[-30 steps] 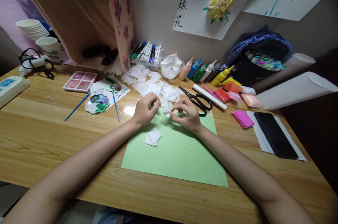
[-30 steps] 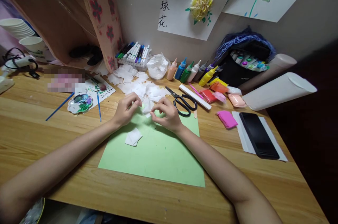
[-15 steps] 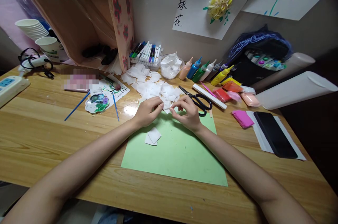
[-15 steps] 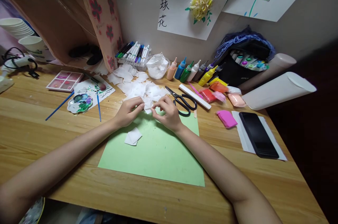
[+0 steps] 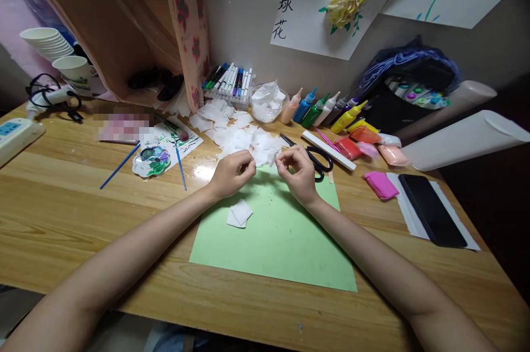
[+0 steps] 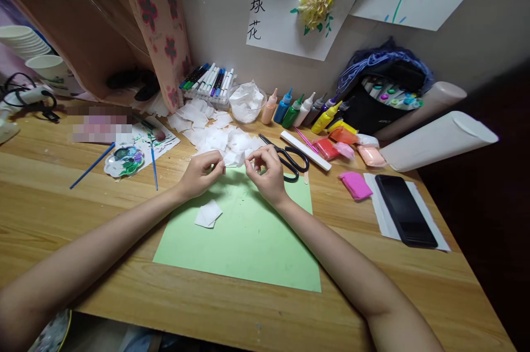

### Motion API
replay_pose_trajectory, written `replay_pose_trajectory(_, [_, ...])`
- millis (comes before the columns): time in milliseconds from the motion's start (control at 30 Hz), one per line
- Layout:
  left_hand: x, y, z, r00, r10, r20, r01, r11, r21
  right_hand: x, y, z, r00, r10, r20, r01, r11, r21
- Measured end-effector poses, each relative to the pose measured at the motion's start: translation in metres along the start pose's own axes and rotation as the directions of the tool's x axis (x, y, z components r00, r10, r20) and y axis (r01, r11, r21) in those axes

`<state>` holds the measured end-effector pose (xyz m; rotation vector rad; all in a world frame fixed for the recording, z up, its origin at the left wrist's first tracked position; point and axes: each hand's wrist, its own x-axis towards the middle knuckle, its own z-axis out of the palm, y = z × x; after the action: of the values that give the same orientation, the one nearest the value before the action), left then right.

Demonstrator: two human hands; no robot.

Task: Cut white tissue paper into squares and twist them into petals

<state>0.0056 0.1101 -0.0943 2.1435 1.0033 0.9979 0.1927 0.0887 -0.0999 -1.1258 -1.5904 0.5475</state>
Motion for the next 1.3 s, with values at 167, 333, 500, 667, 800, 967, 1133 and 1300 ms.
replay_pose_trajectory(167, [0.001, 0.000, -0.001, 0.999, -0.027, -0.044, 0.026, 1.000, -0.018, 0.002, 0.005, 0.001, 0.993, 0.099, -0.066, -0.093, 0.992, 0.082])
replay_pose_trajectory(333, [0.000, 0.002, -0.002, 0.946, 0.038, 0.322, -0.012, 0.997, -0.081, 0.005, 0.015, 0.000, 0.970, 0.236, -0.060, -0.220, 0.954, 0.205])
replay_pose_trajectory(500, [-0.003, 0.005, -0.001, 0.931, 0.027, 0.365, -0.053, 0.997, 0.061, 0.005, 0.013, 0.001, 0.975, 0.198, 0.100, -0.217, 0.946, 0.242])
replay_pose_trajectory(667, [-0.002, 0.004, -0.002, 0.993, -0.010, 0.121, 0.005, 0.999, 0.044, 0.001, 0.009, 0.003, 0.970, 0.108, 0.219, -0.145, 0.976, 0.163])
replay_pose_trajectory(800, [-0.002, 0.002, 0.000, 0.996, -0.014, 0.092, 0.011, 0.999, 0.038, -0.001, 0.009, 0.003, 0.966, 0.088, 0.245, -0.126, 0.981, 0.145])
replay_pose_trajectory(967, [-0.002, 0.001, 0.002, 0.994, -0.042, 0.098, 0.038, 0.998, 0.045, 0.000, 0.004, 0.003, 0.967, 0.070, 0.243, -0.095, 0.991, 0.095])
replay_pose_trajectory(1133, [-0.002, 0.001, 0.004, 0.997, -0.037, 0.066, 0.032, 0.997, 0.076, -0.003, -0.003, 0.003, 0.959, -0.011, 0.284, 0.018, 1.000, -0.022])
replay_pose_trajectory(1300, [-0.003, 0.001, 0.004, 0.996, -0.010, 0.091, 0.002, 0.997, 0.079, -0.007, -0.007, 0.005, 0.939, -0.093, 0.332, 0.117, 0.992, -0.055])
